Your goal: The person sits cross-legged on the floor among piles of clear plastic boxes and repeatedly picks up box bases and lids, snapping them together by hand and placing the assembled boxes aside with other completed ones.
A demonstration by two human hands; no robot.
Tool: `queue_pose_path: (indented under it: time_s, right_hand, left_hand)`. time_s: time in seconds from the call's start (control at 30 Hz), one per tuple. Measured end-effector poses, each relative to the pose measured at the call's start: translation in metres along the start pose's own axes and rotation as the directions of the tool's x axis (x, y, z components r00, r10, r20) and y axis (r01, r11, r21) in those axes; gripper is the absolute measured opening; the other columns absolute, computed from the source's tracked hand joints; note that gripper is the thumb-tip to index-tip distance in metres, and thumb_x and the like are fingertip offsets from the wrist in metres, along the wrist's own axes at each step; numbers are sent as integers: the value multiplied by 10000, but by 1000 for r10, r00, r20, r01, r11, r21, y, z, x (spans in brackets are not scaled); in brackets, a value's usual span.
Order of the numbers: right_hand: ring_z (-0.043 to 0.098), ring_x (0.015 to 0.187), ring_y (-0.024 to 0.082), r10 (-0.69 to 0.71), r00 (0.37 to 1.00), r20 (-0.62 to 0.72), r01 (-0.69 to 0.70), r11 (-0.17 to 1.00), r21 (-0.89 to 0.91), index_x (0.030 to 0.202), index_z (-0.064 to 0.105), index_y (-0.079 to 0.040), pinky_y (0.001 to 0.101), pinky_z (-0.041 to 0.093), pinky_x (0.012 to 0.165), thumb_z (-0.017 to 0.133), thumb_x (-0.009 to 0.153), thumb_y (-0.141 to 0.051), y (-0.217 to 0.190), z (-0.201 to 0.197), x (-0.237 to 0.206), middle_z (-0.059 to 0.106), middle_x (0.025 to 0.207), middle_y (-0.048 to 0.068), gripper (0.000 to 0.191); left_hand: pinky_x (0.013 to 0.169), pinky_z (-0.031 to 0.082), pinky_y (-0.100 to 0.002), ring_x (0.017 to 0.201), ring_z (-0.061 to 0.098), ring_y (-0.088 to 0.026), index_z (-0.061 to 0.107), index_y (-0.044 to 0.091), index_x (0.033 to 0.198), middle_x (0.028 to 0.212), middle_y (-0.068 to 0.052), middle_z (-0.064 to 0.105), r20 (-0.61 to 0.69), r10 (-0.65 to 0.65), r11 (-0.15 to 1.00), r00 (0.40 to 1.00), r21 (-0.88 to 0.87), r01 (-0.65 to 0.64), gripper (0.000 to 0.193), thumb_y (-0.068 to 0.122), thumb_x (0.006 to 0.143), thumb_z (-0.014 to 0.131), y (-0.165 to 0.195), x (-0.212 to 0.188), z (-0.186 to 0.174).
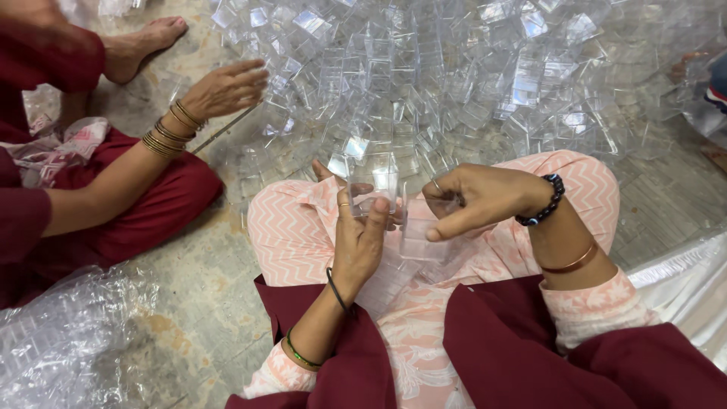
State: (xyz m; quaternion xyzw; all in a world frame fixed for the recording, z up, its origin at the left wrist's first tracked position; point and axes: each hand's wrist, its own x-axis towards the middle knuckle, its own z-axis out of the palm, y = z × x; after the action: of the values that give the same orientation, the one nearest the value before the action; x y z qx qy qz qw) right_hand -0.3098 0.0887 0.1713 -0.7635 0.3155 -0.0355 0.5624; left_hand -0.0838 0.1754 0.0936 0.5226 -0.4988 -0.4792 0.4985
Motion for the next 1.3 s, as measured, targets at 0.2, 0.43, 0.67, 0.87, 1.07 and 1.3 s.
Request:
queue_pose_path:
  time_s: [0.2, 0.43, 0.67, 0.87, 1.07, 1.3]
  right_hand:
    - [468, 536, 114, -70, 955, -289, 32, 990, -134, 714, 572, -100, 301, 390, 489, 761, 815, -503, 17, 42, 13, 499, 588, -28, 457]
    - [580, 1247, 289, -223, 930, -291, 195, 973, -121, 1185, 532, -9, 416, 475, 1045, 717, 908, -584, 29, 57, 21, 606, 1222, 147, 664]
    - [452, 1460, 342, -275, 802, -531, 326, 945, 4, 1601, 237, -29, 469, 425, 1175, 752, 893, -490, 13, 37, 29, 385, 1604, 204, 990]
    - [687, 1162, 242, -228, 742, -630, 341, 938, 63, 1545, 409, -51, 392, 608, 1025, 852, 911, -240, 26, -3, 11, 669, 1279, 112, 797]
    - [628, 1147, 180, 115, 709, -696, 55, 975, 217, 1485, 457, -34, 331, 582, 952, 830, 829, -203, 91, 30, -31, 607, 1244, 68, 773]
    - [613, 1216, 304, -172, 690, -704, -136, 924, -359, 1382, 564, 1, 395, 511, 1024, 878, 794, -218, 131, 99, -50, 615, 1287, 183, 702]
  left_hand:
    - [890, 572, -334, 1036, 684, -235, 385, -65, 1396, 1241, -205, 586, -21, 71, 991, 997, 111, -68, 715, 545, 1045, 510, -1, 8, -8]
    - [945, 527, -316, 1013, 681, -214, -82, -33, 1559, 1146, -195, 670, -66, 165, 984, 984, 74, -160, 965, 543, 1054, 505, 12, 7, 0]
    - [849, 593, -375, 965, 720, -251, 284, -49, 1415, 1147, -225, 661, 40, 68, 989, 997, 129, -73, 807, 561, 983, 587, 10, 9, 6]
    - [857, 573, -328, 965, 711, -178, 294, 2, 1481, 1052, -122, 706, 192, 53, 989, 980, 129, -78, 858, 545, 940, 680, 2, 10, 10]
    - [882, 518, -269, 939, 634, -138, 527, 65, 1465, 1026, -62, 672, 163, 130, 988, 978, 57, -141, 584, 423, 1025, 667, 12, 13, -30]
    - [884, 517, -241, 930, 686, -115, 593, 43, 1360, 1021, -34, 681, 151, 107, 994, 983, 10, -109, 456, 395, 1070, 605, 6, 28, -34]
